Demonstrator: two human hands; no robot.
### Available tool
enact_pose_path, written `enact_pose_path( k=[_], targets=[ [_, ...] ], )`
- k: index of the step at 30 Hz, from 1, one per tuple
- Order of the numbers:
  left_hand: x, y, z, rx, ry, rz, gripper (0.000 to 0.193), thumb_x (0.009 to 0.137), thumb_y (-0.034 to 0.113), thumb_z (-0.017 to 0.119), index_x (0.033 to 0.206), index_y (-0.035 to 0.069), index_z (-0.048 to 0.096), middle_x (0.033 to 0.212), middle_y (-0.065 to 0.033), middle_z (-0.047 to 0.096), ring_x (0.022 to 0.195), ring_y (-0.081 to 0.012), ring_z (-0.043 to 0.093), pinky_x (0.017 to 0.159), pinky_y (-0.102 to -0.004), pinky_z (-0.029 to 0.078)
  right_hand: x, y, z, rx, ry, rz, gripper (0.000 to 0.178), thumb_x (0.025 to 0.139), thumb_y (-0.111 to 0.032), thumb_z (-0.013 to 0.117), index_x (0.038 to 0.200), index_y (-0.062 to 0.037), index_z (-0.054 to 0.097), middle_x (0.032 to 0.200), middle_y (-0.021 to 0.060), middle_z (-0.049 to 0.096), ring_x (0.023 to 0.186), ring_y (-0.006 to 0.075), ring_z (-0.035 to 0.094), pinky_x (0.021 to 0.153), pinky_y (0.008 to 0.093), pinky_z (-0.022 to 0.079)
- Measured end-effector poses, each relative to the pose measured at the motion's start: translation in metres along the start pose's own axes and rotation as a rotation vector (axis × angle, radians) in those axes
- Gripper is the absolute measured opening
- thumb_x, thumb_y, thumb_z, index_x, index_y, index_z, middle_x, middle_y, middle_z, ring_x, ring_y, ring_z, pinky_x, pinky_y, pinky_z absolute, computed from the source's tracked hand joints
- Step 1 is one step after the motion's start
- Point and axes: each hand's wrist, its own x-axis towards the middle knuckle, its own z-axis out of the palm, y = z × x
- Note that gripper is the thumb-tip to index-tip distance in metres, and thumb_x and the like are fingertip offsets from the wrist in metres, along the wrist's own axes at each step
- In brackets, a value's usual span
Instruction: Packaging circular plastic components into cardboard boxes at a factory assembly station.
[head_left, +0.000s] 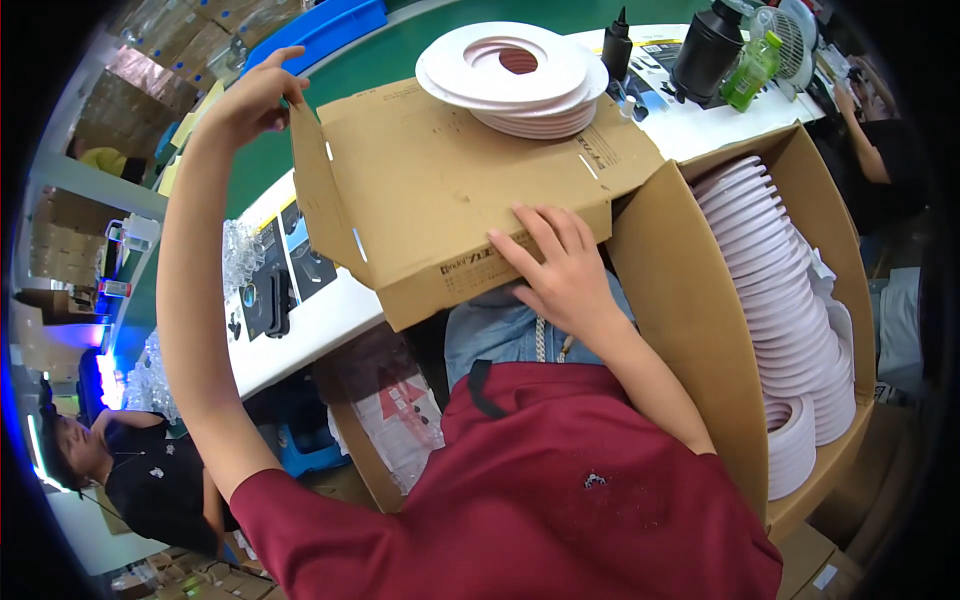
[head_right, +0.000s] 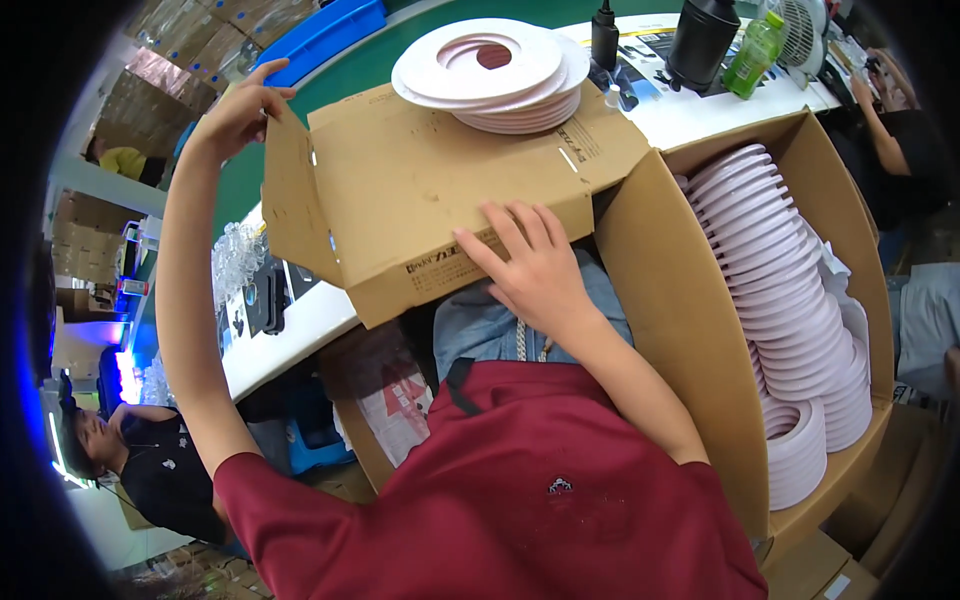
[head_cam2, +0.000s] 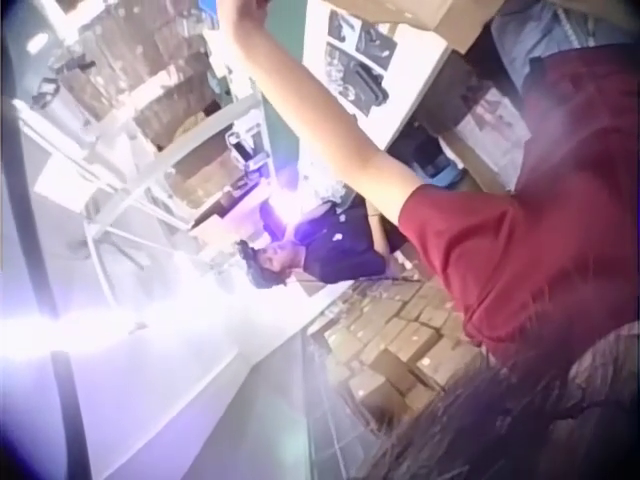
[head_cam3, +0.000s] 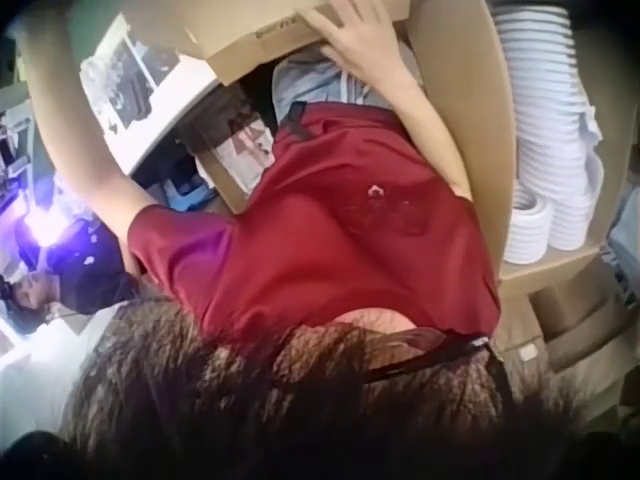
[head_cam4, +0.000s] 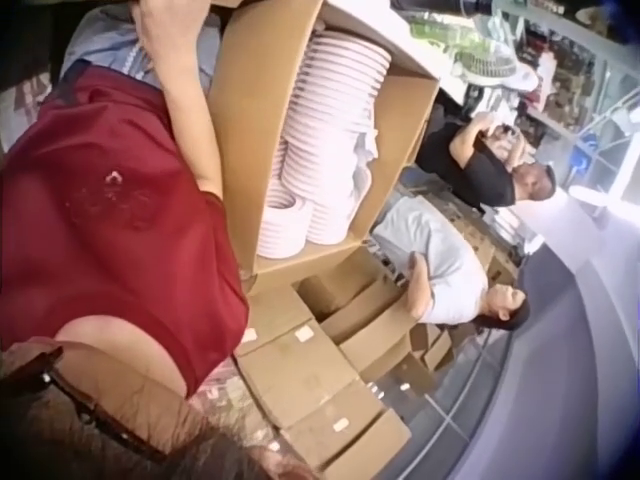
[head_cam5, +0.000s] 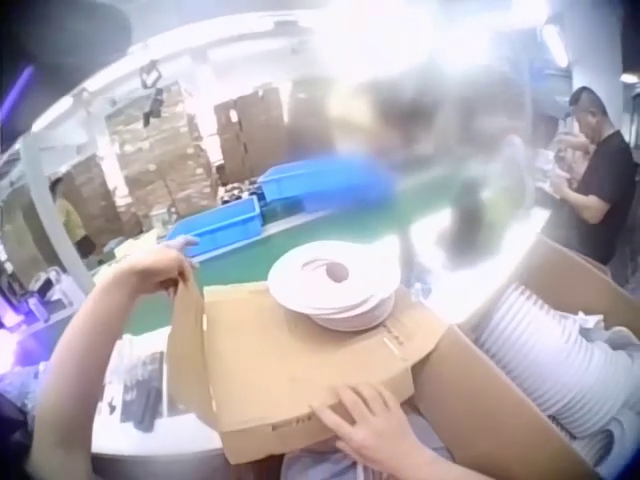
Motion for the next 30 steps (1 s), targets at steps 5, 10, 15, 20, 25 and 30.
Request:
enact_pose_path(
  k=[5, 10, 15, 20, 25, 30],
  targets=[
    [0.008, -0.004, -0.009, -0.057, 0.004, -0.01, 0.08, 0.077, 0.004, 0.057, 0.153, 0.013, 0.033, 0.132, -0.0141, 0.053, 0.076, -0.0146, 0.05, 0.058, -0.0264, 0.038, 0.006, 0.006, 0.0, 0.058, 0.1, -0.029, 0.065, 0.063, -0.014, 0.076, 0.126, -0.0126, 0.062, 0.13, 0.0123, 0.057, 0.117, 0.0328, 0.055, 0.098, 0.0447, 0.047],
    [0.009, -0.014, -0.012, -0.083, 0.029, -0.04, 0.073, 0.079, 0.003, 0.057, 0.149, 0.013, 0.039, 0.123, -0.0103, 0.051, 0.076, -0.014, 0.049, 0.059, -0.0257, 0.04, 0.011, 0.007, -0.006, 0.126, 0.136, -0.044, 0.052, 0.067, -0.007, 0.069, 0.119, -0.0084, 0.065, 0.122, 0.0119, 0.064, 0.111, 0.0326, 0.062, 0.095, 0.042, 0.051],
    [0.019, -0.014, -0.008, -0.129, 0.032, -0.049, 0.066, 0.081, 0.003, 0.058, 0.144, 0.013, 0.045, 0.11, -0.0072, 0.049, 0.071, -0.0123, 0.049, 0.059, -0.0241, 0.044, 0.015, 0.014, -0.01, 0.147, 0.134, -0.037, 0.045, 0.071, -0.002, 0.066, 0.116, -0.0071, 0.067, 0.118, 0.0113, 0.067, 0.108, 0.0312, 0.064, 0.093, 0.0407, 0.052],
    [0.018, -0.022, -0.014, -0.076, 0.06, -0.048, 0.069, 0.082, 0.007, 0.062, 0.148, 0.016, 0.044, 0.13, -0.0084, 0.053, 0.086, -0.0152, 0.05, 0.063, -0.0236, 0.04, 0.019, 0.016, -0.014, 0.194, 0.124, -0.028, 0.041, 0.073, -0.001, 0.065, 0.113, -0.0061, 0.067, 0.114, 0.012, 0.069, 0.104, 0.0313, 0.066, 0.09, 0.0394, 0.054],
    [0.02, -0.03, -0.02, -0.05, 0.035, -0.057, 0.068, 0.082, 0.006, 0.061, 0.147, 0.017, 0.045, 0.124, -0.0086, 0.057, 0.09, -0.0157, 0.053, 0.066, -0.0231, 0.046, 0.025, 0.018, -0.024, 0.26, 0.073, 0.027, 0.036, 0.076, 0.001, 0.064, 0.111, -0.0064, 0.068, 0.108, 0.0134, 0.071, 0.097, 0.0326, 0.068, 0.086, 0.0386, 0.055],
    [0.016, -0.045, -0.029, -0.056, 0.005, -0.066, 0.067, 0.082, 0.008, 0.062, 0.147, 0.016, 0.045, 0.123, -0.0086, 0.058, 0.094, -0.0145, 0.057, 0.069, -0.0254, 0.053, 0.031, 0.022, -0.028, 0.283, 0.018, 0.022, 0.034, 0.076, -0.001, 0.065, 0.109, -0.0062, 0.069, 0.106, 0.0136, 0.071, 0.096, 0.0326, 0.068, 0.084, 0.0386, 0.055]
  ],
)
